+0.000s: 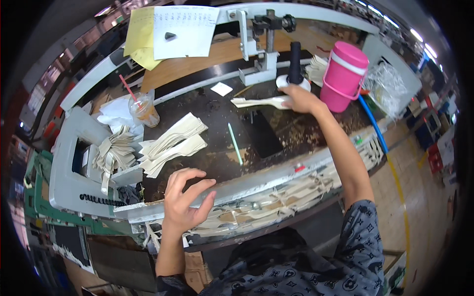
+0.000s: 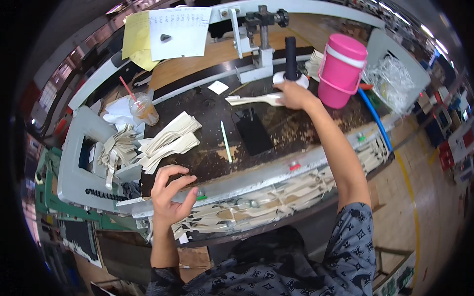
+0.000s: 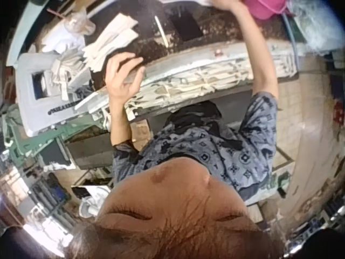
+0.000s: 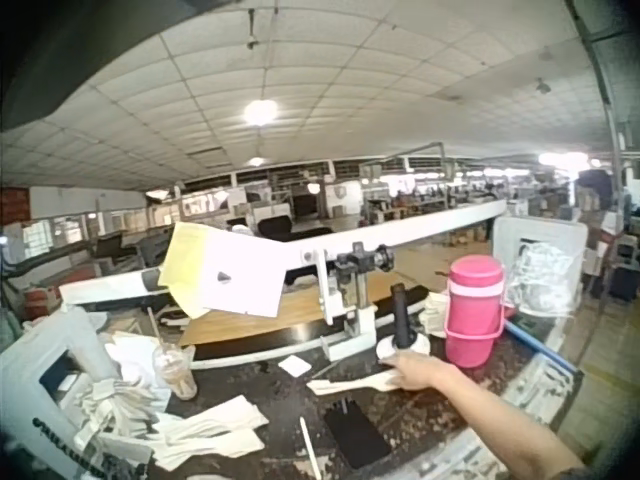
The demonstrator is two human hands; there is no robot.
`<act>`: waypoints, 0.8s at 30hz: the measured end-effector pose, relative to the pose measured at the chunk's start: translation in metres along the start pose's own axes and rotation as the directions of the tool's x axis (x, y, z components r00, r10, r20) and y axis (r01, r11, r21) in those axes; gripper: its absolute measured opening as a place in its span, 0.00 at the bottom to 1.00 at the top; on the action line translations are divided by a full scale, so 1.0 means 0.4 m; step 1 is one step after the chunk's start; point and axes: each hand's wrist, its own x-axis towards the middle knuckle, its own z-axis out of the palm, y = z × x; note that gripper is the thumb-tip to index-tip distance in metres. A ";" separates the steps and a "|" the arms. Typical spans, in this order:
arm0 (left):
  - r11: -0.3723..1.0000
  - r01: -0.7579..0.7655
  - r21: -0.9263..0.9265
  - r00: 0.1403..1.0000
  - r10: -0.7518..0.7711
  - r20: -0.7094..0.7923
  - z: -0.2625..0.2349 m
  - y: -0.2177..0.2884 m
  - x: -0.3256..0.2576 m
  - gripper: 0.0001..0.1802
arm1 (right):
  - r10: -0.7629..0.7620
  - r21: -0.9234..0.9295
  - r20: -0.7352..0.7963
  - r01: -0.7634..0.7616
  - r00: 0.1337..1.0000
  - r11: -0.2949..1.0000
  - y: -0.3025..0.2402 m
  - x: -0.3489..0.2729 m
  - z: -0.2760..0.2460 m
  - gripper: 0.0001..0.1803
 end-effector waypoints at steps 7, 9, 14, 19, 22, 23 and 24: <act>0.999 -0.029 -0.015 0.999 0.029 0.036 0.123 0.046 0.224 0.16 | 0.072 0.184 0.246 -0.120 0.967 0.976 0.031 0.069 -0.010 0.21; 0.999 -0.041 -0.015 0.999 0.041 0.020 0.191 0.035 0.281 0.16 | 0.001 0.205 0.252 -0.054 0.968 0.977 0.007 0.075 -0.031 0.19; 0.989 -0.039 0.146 0.997 0.029 0.070 0.321 -0.015 0.407 0.39 | -0.202 0.156 0.033 0.195 0.979 0.968 -0.140 0.013 -0.189 0.17; 0.999 -0.048 -0.006 0.998 0.048 0.047 0.328 -0.058 0.432 0.52 | -0.548 0.214 -0.010 0.537 0.837 0.816 -0.335 -0.025 -0.350 0.22; 0.951 0.244 -0.188 0.959 -0.207 0.196 0.258 -0.045 0.394 0.30 | -0.562 0.160 0.120 0.543 0.818 0.824 -0.392 -0.022 -0.408 0.20; 0.971 0.196 -0.138 0.955 -0.157 0.252 0.231 -0.049 0.380 0.22 | -0.574 0.242 0.118 0.537 0.810 0.808 -0.396 -0.009 -0.410 0.13; 0.985 0.148 -0.094 0.943 -0.112 0.313 0.195 -0.057 0.358 0.16 | -0.572 0.290 0.137 0.519 0.809 0.804 -0.410 0.006 -0.405 0.11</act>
